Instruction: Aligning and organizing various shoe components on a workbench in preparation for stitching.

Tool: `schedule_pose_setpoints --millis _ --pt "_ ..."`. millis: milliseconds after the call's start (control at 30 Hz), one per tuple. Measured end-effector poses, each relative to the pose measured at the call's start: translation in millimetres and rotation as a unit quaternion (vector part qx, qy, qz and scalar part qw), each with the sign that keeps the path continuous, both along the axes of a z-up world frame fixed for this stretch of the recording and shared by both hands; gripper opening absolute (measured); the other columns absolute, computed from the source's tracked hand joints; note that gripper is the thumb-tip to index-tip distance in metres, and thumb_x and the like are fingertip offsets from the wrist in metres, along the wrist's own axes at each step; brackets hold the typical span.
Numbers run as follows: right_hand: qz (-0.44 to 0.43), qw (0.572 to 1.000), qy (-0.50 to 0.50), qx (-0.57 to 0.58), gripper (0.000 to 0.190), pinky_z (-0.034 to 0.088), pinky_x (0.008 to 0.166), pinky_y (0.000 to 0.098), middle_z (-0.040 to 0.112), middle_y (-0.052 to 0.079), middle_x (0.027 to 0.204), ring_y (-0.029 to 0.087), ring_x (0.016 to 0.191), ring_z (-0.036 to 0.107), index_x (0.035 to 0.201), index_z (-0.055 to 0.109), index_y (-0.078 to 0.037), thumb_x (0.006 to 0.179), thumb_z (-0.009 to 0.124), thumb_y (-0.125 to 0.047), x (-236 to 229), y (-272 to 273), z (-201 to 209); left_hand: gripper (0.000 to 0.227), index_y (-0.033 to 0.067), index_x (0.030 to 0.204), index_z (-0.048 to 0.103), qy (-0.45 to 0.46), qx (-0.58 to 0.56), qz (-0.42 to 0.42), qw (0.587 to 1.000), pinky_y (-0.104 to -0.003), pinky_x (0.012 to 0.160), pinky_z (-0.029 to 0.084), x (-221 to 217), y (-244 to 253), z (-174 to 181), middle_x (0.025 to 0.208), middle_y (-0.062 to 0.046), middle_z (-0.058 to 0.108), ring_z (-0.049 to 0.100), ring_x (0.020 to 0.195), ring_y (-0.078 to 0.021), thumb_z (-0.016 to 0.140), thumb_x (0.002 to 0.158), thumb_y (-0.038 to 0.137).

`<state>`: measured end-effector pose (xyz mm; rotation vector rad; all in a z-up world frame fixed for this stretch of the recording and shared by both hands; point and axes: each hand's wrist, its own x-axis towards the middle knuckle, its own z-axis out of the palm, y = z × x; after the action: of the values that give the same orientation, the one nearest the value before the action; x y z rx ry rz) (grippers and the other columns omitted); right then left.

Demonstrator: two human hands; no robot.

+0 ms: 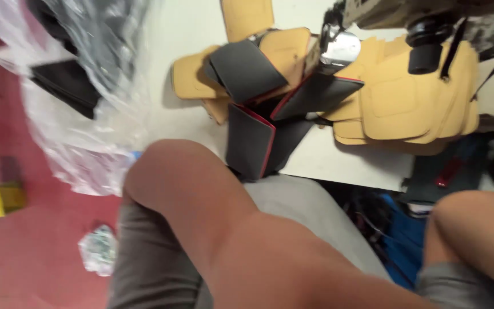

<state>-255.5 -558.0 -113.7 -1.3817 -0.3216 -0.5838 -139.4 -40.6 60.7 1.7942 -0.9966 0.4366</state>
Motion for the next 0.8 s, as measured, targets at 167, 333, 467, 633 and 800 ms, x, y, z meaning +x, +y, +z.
schedule_pose_setpoints --millis 167,333,467,633,800 --pt "0.005 0.992 0.044 -0.122 0.030 0.054 0.088 0.0299 0.066 0.007 0.115 0.017 0.097 0.065 0.124 0.057 -0.011 0.100 0.066 0.004 68.3 40.1 53.4 0.018 0.0047 0.103 0.076 -0.029 -0.071 -0.047 0.996 -0.033 0.085 0.064 45.0 35.4 78.9 0.104 -0.012 0.074 0.078 0.094 -0.0230 0.076 0.089 0.017" --pt "-0.008 0.975 0.082 -0.206 0.035 0.055 0.089 0.0304 0.067 0.009 0.120 0.019 0.099 0.066 0.130 0.057 -0.009 0.100 0.069 0.005 115.3 157.7 100.3 0.060 -0.0023 0.134 0.057 0.137 0.088 0.203 0.965 -0.048 0.104 0.041 80.9 41.3 -31.6 0.124 -0.016 0.065 0.058 0.120 -0.0365 0.081 0.090 0.030" --pt "0.001 0.957 0.120 -0.263 0.038 0.055 0.090 0.0307 0.067 0.010 0.122 0.020 0.100 0.066 0.133 0.058 -0.008 0.100 0.070 0.006 151.9 323.2 152.1 0.074 0.0025 0.148 0.051 0.304 0.115 0.184 0.928 -0.047 0.107 0.034 103.5 74.1 -44.2 0.118 -0.011 0.066 0.052 0.120 -0.0341 0.079 0.085 0.028" --pt "-0.003 0.906 0.178 -0.385 0.044 0.049 0.101 0.0345 0.060 0.018 0.135 0.030 0.122 0.061 0.133 0.060 -0.001 0.092 0.074 0.000 172.7 336.6 146.6 0.044 0.0172 0.114 0.075 0.008 0.342 0.194 0.919 -0.056 0.102 0.025 157.9 116.7 -13.3 0.101 -0.006 0.067 0.055 0.115 -0.0271 0.059 0.083 -0.009" --pt "0.208 0.876 0.130 -0.415 0.057 0.043 0.115 0.0404 0.051 0.020 0.149 0.035 0.138 0.052 0.145 0.054 -0.005 0.092 0.074 -0.006 180.5 380.1 139.0 0.013 0.0109 0.107 0.070 -0.110 0.340 0.274 0.893 -0.048 0.111 0.034 217.8 113.7 -24.1 0.106 -0.008 0.065 0.056 0.119 -0.0279 0.063 0.101 0.002"
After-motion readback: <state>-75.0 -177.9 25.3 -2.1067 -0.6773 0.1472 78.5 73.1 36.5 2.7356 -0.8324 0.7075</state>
